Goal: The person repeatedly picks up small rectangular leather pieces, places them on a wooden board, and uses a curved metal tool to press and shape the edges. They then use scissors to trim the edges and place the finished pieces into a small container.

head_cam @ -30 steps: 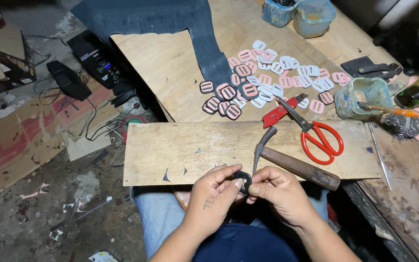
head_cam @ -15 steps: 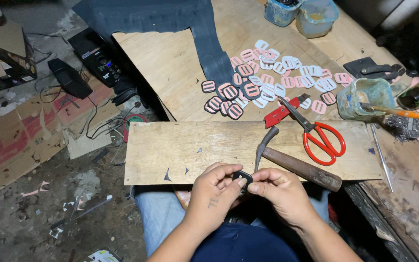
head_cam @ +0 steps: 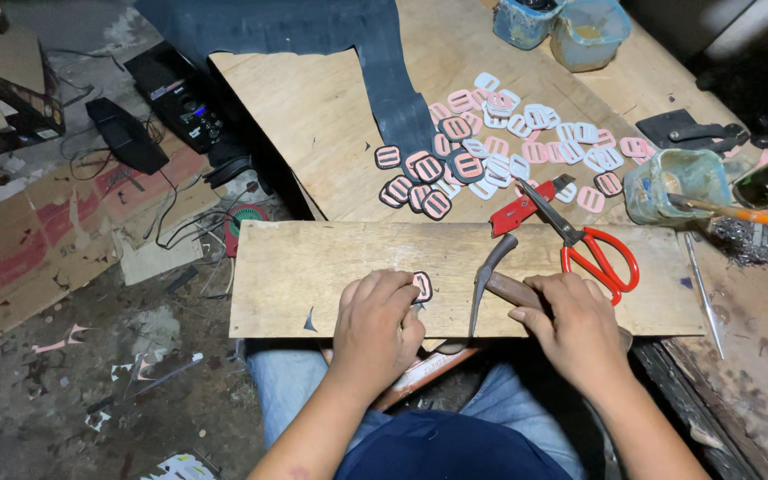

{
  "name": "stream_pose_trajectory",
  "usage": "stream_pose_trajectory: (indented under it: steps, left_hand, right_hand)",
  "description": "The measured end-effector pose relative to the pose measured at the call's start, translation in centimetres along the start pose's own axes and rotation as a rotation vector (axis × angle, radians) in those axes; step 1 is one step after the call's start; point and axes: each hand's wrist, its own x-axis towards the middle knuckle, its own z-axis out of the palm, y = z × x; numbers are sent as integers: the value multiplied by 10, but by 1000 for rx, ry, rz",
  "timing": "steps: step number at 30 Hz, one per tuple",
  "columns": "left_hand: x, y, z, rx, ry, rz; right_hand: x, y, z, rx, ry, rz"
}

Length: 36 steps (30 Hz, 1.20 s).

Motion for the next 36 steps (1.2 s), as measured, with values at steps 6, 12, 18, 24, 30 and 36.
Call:
stream_pose_trajectory:
  steps: [6, 12, 18, 24, 30, 36]
  left_hand:
    - [9, 5, -1, 46, -55, -49]
    - [8, 4, -3, 51, -92, -26]
    - [3, -2, 2, -31, -67, -152]
    - [3, -8, 5, -59, -62, -214]
    - [7, -9, 3, -64, -98, -250]
    - [12, -10, 1, -75, -154, -303]
  right_hand:
    - [-10, -15, 5, 260, 7, 68]
    - [1, -37, 11, 473, -87, 53]
    - [7, -59, 6, 321, -158, -78]
    - [6, -60, 1, 269, -149, -79]
    - [-12, -42, 19, 368, -117, -44]
    - [-18, -51, 36, 436, -117, 1]
